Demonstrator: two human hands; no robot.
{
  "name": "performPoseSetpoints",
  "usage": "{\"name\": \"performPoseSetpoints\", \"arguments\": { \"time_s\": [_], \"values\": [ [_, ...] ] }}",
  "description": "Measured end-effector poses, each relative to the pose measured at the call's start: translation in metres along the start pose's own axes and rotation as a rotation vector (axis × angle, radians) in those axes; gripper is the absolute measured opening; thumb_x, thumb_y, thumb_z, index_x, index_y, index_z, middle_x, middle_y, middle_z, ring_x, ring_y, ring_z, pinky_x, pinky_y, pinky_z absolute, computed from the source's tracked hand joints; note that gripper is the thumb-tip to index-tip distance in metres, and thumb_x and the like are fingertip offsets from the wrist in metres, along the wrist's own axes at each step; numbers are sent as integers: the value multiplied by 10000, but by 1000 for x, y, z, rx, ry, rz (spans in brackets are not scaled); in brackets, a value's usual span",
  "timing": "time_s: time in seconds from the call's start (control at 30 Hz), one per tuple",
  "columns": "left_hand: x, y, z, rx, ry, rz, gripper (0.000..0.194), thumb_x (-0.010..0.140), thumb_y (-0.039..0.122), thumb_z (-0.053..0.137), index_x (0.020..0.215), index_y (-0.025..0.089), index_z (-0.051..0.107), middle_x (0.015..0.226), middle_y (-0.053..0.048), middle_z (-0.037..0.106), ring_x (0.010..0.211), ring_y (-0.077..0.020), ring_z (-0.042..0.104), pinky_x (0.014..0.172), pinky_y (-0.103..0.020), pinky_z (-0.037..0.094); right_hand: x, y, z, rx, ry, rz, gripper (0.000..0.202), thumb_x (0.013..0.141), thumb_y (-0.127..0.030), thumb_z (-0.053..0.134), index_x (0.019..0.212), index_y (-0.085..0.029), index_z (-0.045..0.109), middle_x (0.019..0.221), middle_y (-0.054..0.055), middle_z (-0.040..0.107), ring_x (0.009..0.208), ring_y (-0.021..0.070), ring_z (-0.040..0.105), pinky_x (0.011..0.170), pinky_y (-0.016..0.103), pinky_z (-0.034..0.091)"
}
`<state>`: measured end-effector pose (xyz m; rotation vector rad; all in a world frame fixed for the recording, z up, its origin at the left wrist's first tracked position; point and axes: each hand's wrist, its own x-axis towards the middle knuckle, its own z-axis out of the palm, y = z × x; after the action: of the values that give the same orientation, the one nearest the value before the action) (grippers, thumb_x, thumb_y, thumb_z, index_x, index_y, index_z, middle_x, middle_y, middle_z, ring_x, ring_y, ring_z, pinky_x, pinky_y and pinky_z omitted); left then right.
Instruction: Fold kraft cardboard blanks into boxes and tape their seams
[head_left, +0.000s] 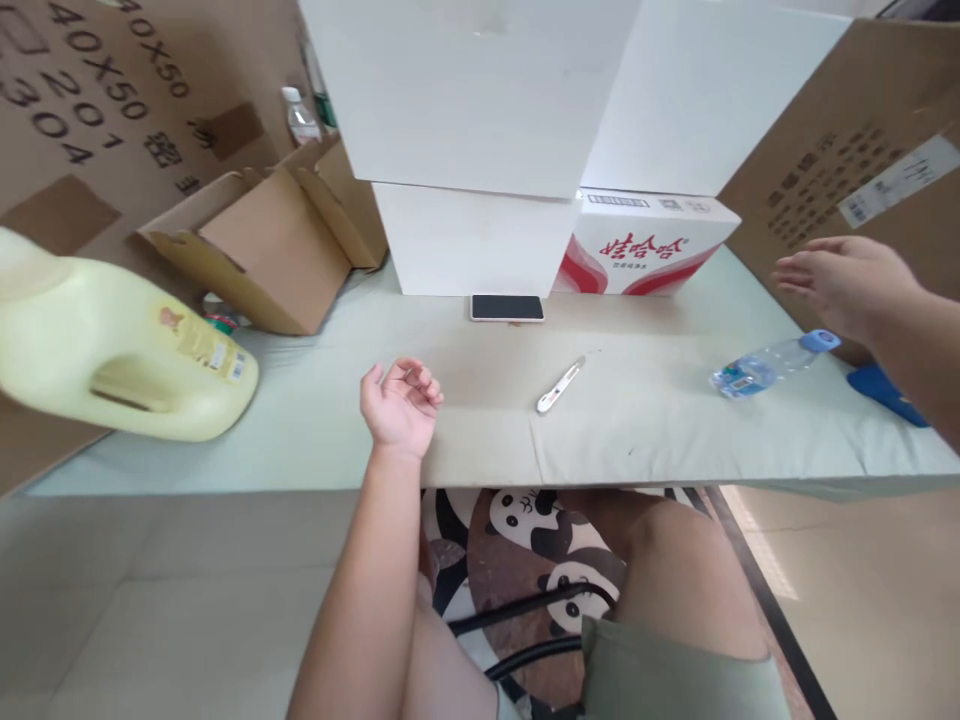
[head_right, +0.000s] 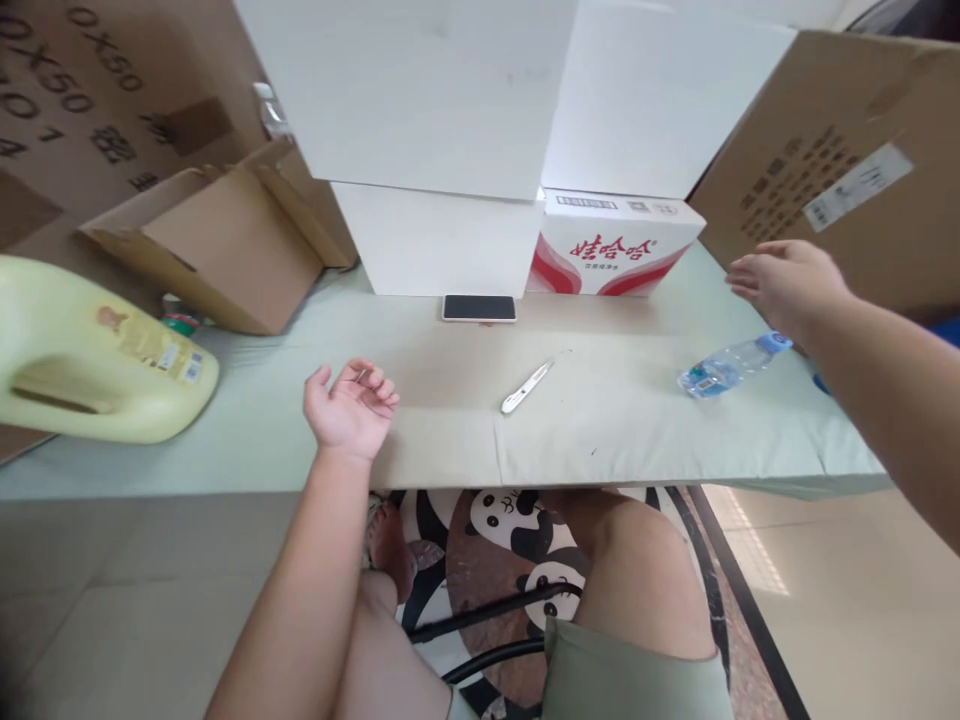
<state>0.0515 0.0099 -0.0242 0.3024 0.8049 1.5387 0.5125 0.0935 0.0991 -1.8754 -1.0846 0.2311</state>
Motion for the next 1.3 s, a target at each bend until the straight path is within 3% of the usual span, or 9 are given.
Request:
{"name": "performPoseSetpoints", "arguments": {
  "time_s": [0.13, 0.33, 0.4, 0.53, 0.73, 0.87, 1.03, 1.2, 1.3],
  "values": [
    [-11, 13, -12, -84, -30, 15, 354, 824, 502, 512, 705, 179, 593, 597, 16, 482, 474, -102, 471, 479, -223, 365, -57, -54, 60, 135, -269, 115, 238, 820, 13, 635, 816, -215, 566, 782, 68, 676, 671, 110, 676, 833, 347, 564],
    [-25, 42, -37, -238, 1, 92, 365, 866, 464, 451, 691, 174, 589, 590, 12, 480, 464, -91, 460, 476, -213, 350, -151, -134, 195, 70, -732, -207, 238, 759, -132, 717, 979, -212, 669, 915, 68, 722, 768, 184, 671, 773, 367, 578],
    [-27, 51, -45, -267, 13, 103, 372, 878, 458, 436, 694, 174, 590, 589, 11, 476, 465, -90, 461, 477, -212, 347, -186, -167, 243, 3, -852, -483, 291, 765, -159, 686, 1050, -216, 668, 1008, 75, 722, 807, 204, 666, 831, 411, 578],
    [-26, 63, -55, -293, 23, 122, 381, 890, 459, 430, 690, 176, 589, 585, 5, 468, 457, -91, 456, 473, -219, 334, -257, -247, 326, -80, -762, -1113, 361, 806, -139, 575, 1161, -186, 615, 1243, 133, 649, 995, 256, 652, 971, 436, 523],
    [-18, 64, -56, -282, 36, 117, 396, 892, 477, 456, 667, 179, 585, 564, -3, 466, 436, -93, 434, 472, -241, 306, -298, -315, 398, -173, -740, -1380, 652, 793, -210, 668, 1396, -319, 445, 1524, 81, 431, 1029, 290, 655, 852, 426, 559],
    [-20, 65, -56, -291, 27, 112, 416, 912, 449, 400, 651, 176, 574, 551, -9, 466, 432, -94, 424, 470, -245, 288, -282, -303, 406, -163, -709, -1189, 723, 801, -260, 696, 1450, -267, 377, 1379, 156, 512, 1072, 344, 643, 916, 484, 527],
    [-24, 66, -55, -294, 75, 114, 391, 907, 466, 399, 678, 185, 544, 564, 8, 442, 447, -94, 406, 480, -236, 287, -254, -266, 373, -223, -667, -1094, 205, 877, -339, 592, 1014, -186, 592, 1071, 172, 619, 1070, 359, 610, 971, 527, 485],
    [-24, 61, -59, -126, 514, 515, 307, 908, 387, 425, 657, 211, 424, 564, 42, 352, 481, -93, 364, 514, -235, 286, -240, -207, 280, -120, -629, -1241, 226, 919, -411, 521, 774, -240, 549, 919, 116, 624, 912, 281, 626, 853, 435, 501],
    [-22, 58, -63, 76, 575, 745, 263, 912, 394, 462, 724, 212, 490, 704, 11, 495, 690, -116, 545, 662, -234, 404, -240, -157, 204, 5, -616, -1422, 206, 898, -394, 533, 759, -247, 577, 846, 101, 635, 784, 235, 624, 683, 379, 499]
  ]
}}
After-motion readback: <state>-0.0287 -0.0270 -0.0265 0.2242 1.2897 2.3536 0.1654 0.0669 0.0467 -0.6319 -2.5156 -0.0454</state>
